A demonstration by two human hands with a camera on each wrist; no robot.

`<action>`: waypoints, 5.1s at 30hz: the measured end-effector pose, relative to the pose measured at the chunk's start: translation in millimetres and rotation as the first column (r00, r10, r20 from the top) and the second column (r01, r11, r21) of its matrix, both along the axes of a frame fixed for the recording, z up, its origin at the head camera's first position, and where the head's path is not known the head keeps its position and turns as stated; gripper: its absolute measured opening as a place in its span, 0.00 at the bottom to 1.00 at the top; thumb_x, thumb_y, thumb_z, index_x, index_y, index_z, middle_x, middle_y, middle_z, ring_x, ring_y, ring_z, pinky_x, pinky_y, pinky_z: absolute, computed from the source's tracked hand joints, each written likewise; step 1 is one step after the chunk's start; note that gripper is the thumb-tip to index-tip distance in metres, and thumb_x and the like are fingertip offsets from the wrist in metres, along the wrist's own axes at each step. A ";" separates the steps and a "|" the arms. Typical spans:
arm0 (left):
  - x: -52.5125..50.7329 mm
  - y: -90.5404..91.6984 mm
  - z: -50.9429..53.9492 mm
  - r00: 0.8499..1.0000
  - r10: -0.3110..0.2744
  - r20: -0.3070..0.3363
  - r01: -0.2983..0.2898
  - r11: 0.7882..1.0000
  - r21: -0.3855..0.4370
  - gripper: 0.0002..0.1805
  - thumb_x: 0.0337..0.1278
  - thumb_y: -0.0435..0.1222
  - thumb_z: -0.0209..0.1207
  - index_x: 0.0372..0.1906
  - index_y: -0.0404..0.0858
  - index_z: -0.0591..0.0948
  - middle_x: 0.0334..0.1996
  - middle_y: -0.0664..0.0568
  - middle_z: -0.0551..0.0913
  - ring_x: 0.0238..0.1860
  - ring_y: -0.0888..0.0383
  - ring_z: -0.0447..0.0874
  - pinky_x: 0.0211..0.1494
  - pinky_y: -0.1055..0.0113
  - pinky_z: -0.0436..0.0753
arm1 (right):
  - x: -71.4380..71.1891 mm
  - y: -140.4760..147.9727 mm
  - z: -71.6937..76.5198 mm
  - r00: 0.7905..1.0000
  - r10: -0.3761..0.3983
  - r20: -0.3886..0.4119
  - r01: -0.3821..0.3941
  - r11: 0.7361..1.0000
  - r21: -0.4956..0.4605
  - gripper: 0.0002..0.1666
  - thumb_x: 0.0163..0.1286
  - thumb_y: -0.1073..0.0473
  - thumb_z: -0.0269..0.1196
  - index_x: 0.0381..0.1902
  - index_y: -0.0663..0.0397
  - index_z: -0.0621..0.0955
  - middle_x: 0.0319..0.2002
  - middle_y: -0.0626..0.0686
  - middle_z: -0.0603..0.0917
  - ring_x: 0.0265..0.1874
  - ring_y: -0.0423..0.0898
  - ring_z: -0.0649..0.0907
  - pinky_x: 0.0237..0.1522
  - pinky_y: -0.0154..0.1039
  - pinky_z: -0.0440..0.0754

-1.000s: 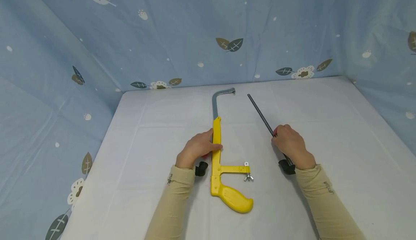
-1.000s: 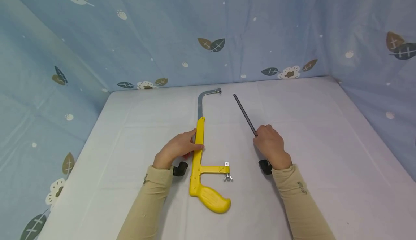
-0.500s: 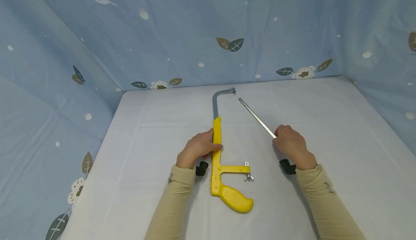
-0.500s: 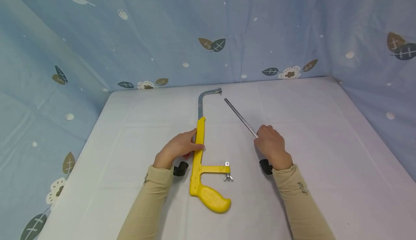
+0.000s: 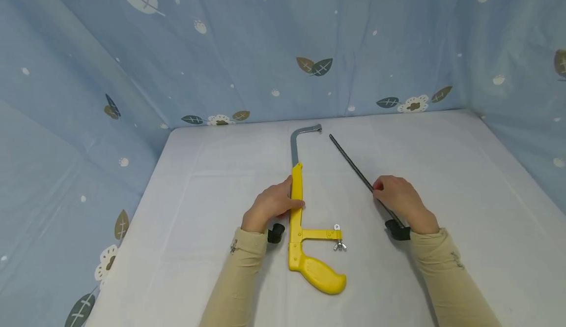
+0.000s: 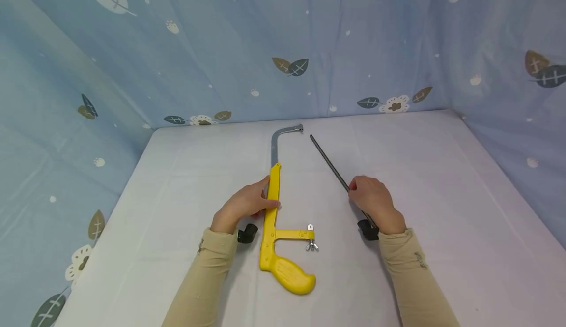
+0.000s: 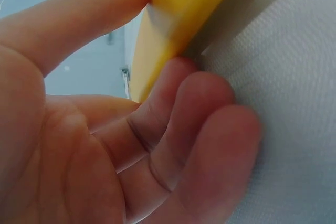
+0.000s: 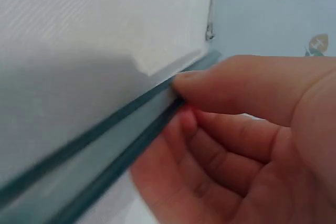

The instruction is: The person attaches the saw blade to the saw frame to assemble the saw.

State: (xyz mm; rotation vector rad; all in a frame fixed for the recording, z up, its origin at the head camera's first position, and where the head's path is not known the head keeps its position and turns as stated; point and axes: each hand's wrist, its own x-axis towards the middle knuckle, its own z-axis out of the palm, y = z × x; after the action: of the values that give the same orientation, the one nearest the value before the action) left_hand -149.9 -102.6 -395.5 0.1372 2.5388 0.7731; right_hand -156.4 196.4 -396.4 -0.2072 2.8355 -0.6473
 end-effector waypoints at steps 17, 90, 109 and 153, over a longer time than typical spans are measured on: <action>-0.5 -1.7 -3.0 1.000 0.001 -0.004 -0.001 1.000 0.012 0.47 0.50 0.50 0.59 0.70 0.44 0.48 0.45 0.50 0.72 0.24 0.58 0.73 0.33 0.67 0.71 | -4.2 -21.2 2.0 0.989 -0.047 0.140 0.120 0.807 -0.578 0.20 0.65 0.54 0.55 0.49 0.63 0.71 0.40 0.60 0.76 0.35 0.49 0.78 0.34 0.38 0.79; -3.0 -3.6 -4.2 1.000 -0.017 0.016 0.017 1.000 0.008 0.47 0.50 0.52 0.58 0.70 0.42 0.47 0.45 0.50 0.72 0.21 0.58 0.72 0.31 0.67 0.71 | -14.8 -70.0 -28.9 0.935 0.054 0.351 0.203 0.728 -0.655 0.22 0.63 0.56 0.58 0.50 0.65 0.72 0.33 0.58 0.77 0.23 0.46 0.78 0.26 0.39 0.78; -3.1 -3.5 -1.6 1.000 -0.018 0.001 0.018 1.000 -0.014 0.47 0.50 0.52 0.58 0.70 0.43 0.47 0.56 0.50 0.67 0.42 0.56 0.70 0.48 0.64 0.67 | -14.3 -69.7 -25.5 0.959 0.065 0.277 0.110 0.812 -0.573 0.17 0.64 0.58 0.57 0.47 0.64 0.73 0.24 0.56 0.77 0.15 0.46 0.77 0.20 0.40 0.77; 1.3 -0.6 -3.5 0.999 -0.034 -0.013 0.033 0.997 -0.065 0.44 0.53 0.53 0.54 0.69 0.41 0.48 0.62 0.48 0.64 0.52 0.55 0.68 0.55 0.60 0.65 | 72.4 -56.8 -7.0 0.881 0.365 0.302 -0.206 0.869 -0.450 0.22 0.63 0.45 0.55 0.18 0.55 0.78 0.09 0.48 0.73 0.07 0.44 0.73 0.13 0.41 0.74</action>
State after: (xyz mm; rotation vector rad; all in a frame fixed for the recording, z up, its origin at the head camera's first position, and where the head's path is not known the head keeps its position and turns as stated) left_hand -148.6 -103.1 -399.1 0.1635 2.5645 0.6785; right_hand -84.0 139.6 -403.3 -0.5104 2.2114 -1.0708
